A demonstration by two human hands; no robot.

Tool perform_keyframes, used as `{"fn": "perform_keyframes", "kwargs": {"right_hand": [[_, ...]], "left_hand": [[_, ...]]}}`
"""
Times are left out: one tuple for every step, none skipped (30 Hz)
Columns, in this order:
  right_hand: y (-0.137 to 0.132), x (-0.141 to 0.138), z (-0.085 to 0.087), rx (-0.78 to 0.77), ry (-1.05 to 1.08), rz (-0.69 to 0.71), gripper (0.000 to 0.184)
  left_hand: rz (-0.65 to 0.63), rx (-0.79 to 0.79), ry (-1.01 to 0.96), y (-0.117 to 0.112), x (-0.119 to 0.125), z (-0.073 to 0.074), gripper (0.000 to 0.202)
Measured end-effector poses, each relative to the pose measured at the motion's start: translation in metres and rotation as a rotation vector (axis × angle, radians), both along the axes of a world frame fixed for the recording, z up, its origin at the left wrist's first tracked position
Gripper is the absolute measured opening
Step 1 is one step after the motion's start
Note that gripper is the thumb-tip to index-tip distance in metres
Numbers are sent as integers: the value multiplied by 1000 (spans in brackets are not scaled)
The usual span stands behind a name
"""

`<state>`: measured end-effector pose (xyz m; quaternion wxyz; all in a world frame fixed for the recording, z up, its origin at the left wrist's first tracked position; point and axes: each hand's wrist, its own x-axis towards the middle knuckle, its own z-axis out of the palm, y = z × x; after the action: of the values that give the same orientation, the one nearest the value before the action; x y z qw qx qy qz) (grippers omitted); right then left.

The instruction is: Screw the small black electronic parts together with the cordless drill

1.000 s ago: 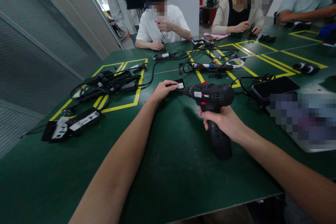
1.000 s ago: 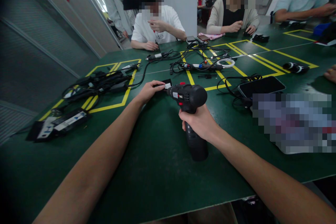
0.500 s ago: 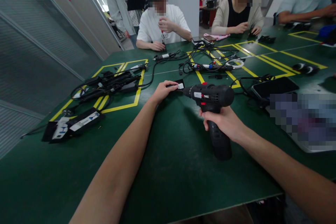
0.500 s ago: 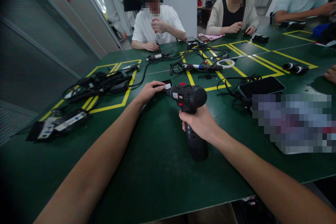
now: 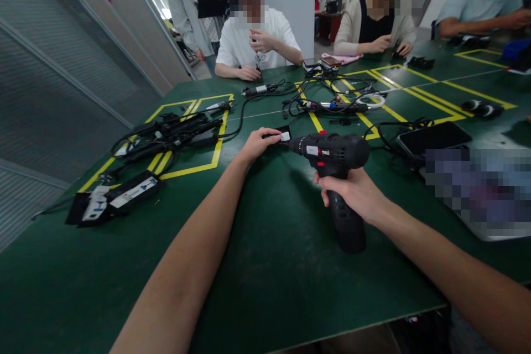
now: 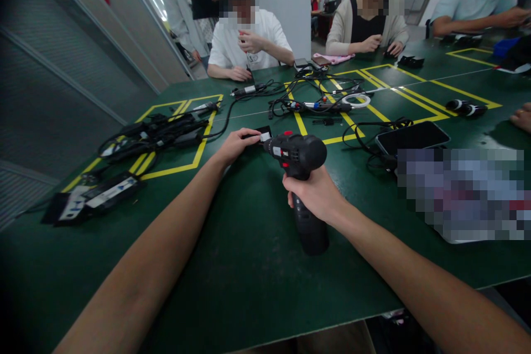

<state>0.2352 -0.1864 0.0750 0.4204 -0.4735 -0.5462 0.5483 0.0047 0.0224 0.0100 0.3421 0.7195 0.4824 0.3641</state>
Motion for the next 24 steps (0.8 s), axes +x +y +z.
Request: {"fn": "perform_keyframes", "kwargs": {"right_hand": [[0, 0, 0, -2, 1, -5, 7], [0, 0, -1, -1, 2, -9, 6], [0, 0, -1, 2, 4, -11, 6], [1, 0, -2, 8, 6, -11, 6], [1, 0, -2, 13, 8, -9, 6], [1, 0, -2, 17, 10, -9, 6], [1, 0, -2, 18, 10, -7, 6], [1, 0, -2, 19, 9, -6, 6], [1, 0, -2, 17, 5, -5, 6], [1, 0, -1, 13, 2, -5, 5], [1, 0, -1, 10, -3, -5, 5], [1, 0, 0, 7, -8, -4, 5], [1, 0, 0, 6, -13, -5, 5], [0, 0, 0, 6, -17, -4, 5], [0, 0, 0, 8, -19, -2, 5], [1, 0, 0, 11, -20, -2, 5], [1, 0, 0, 13, -19, -1, 5], [1, 0, 0, 14, -17, -2, 5], [1, 0, -1, 14, -15, -3, 5], [1, 1, -1, 14, -15, -5, 5], [1, 1, -2, 14, -15, -7, 6], [0, 1, -2, 15, -14, -7, 6], [0, 1, -2, 16, -13, -6, 6], [0, 2, -2, 19, -12, -5, 6]], "left_hand": [[-6, 5, -1, 1, 0, -1, 38], [-10, 8, -4, 1, 0, -1, 39], [-11, 9, -6, 2, -1, -2, 39], [-10, 7, -10, 2, -1, -3, 39], [-8, 2, -12, 2, -1, -3, 39], [-4, -2, -13, 2, -1, -3, 40], [0, -4, -15, 2, -1, -3, 39], [1, -4, -16, 2, -1, -3, 39], [0, -1, -18, 2, -1, -3, 39], [-4, 1, -20, 2, -1, -2, 38], [-8, 3, -21, 2, -1, -2, 38], [-11, 6, -20, 2, -1, -2, 38], [-12, 10, -17, 2, -1, -2, 39], [-12, 15, -13, 2, -1, -2, 38], [-10, 20, -10, 2, -1, -2, 38], [-10, 24, -7, 2, -1, -2, 38], [-8, 26, -7, 2, -1, -2, 38], [-7, 24, -7, 2, -1, -2, 38], [-6, 21, -5, 2, -1, -2, 39], [-6, 18, -3, 2, -1, -2, 39], [-6, 16, -1, 2, -1, -2, 39], [-8, 14, 1, 2, -1, -2, 39], [-12, 13, 1, 2, -1, -2, 39], [-16, 13, -2, 2, -1, -2, 38]]}}
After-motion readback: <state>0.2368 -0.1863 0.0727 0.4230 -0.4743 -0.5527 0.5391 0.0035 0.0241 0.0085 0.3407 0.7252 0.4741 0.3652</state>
